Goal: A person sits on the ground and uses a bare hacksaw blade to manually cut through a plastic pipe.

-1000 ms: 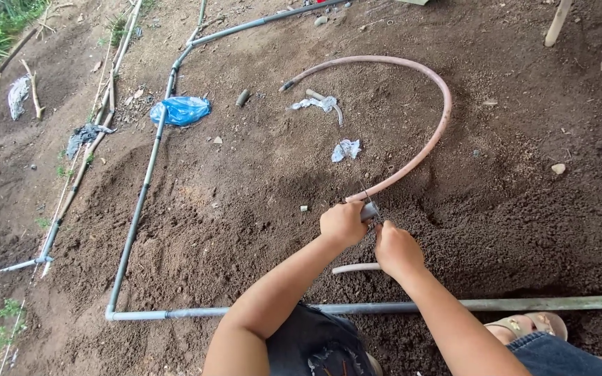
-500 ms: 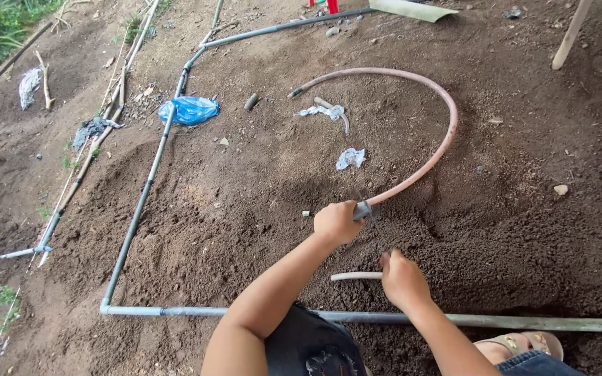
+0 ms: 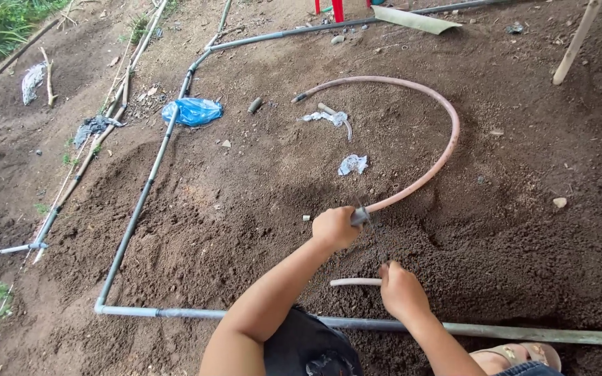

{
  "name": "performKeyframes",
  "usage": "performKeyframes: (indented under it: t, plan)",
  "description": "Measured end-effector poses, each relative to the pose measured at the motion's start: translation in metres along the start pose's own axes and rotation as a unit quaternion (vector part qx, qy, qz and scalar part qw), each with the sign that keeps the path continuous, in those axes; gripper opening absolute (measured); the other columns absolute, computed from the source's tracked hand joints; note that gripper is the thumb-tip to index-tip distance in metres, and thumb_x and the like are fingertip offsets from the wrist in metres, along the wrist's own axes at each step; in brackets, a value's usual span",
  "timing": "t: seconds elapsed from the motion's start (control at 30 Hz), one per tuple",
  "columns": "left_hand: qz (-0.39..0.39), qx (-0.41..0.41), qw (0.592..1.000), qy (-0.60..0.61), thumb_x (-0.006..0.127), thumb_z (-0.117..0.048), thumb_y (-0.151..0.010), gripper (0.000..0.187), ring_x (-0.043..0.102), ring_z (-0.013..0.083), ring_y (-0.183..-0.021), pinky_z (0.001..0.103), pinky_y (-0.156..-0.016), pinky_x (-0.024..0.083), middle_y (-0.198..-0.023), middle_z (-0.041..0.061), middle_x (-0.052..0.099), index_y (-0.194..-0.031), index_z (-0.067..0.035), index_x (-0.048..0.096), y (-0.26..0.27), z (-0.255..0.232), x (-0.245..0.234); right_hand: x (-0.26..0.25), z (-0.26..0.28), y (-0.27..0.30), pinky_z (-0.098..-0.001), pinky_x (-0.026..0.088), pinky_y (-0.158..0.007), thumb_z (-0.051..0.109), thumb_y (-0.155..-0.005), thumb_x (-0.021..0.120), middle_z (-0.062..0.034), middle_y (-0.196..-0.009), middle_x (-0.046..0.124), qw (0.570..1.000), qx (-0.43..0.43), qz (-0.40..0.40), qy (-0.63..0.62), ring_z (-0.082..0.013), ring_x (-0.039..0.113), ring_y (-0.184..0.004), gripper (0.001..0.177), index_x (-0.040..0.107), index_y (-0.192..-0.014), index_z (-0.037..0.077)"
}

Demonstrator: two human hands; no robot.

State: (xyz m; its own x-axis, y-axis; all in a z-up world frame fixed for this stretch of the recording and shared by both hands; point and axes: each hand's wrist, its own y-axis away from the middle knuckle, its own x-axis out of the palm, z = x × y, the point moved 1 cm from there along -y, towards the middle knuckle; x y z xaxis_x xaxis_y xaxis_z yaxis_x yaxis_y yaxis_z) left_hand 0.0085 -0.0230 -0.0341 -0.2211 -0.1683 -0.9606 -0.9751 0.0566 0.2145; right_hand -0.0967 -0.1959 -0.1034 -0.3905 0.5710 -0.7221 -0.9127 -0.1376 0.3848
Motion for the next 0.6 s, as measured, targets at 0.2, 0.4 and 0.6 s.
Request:
performKeyframes:
  t: [0.2,0.4,0.6]
  plan:
    - [0.003,0.024,0.999,-0.035,0.066,-0.043,-0.108,0.026,0.066,0.0127,-0.058,0.029,-0.054,0.056,-0.074,-0.005,0.071,-0.100,-0.019,0.073,0.010,-0.009,0.000,-0.011,0.006,0.010,-0.0258,0.055,-0.048,0.031,-0.118,0.035,-0.0043,-0.077,0.073,1.000,-0.002,-0.010,-0.005,-0.0134,0.064,-0.050,0.038,0.065,-0.113,0.008]
    - [0.035,0.080,0.995,-0.043,0.066,-0.025,-0.100,0.011,0.074,0.0221,-0.069,0.038,-0.066,0.060,-0.085,0.002,0.077,-0.103,-0.016,0.073,0.029,-0.030,0.011,-0.023,0.006,0.006,-0.0366,0.064,-0.061,0.035,-0.118,0.035,-0.0108,-0.082,0.075,0.999,-0.009,-0.045,-0.018,-0.0238,0.074,-0.063,0.046,0.065,-0.101,0.004]
    - [0.046,0.076,0.995,-0.049,0.067,-0.031,-0.101,0.017,0.074,0.0204,-0.069,0.036,-0.066,0.060,-0.084,0.000,0.077,-0.105,-0.015,0.073,0.031,-0.033,0.008,-0.006,-0.014,-0.002,-0.0330,0.066,-0.062,0.034,-0.116,0.041,-0.0157,-0.090,0.078,0.996,-0.025,-0.075,-0.036,-0.0239,0.080,-0.071,0.043,0.065,-0.122,-0.002]
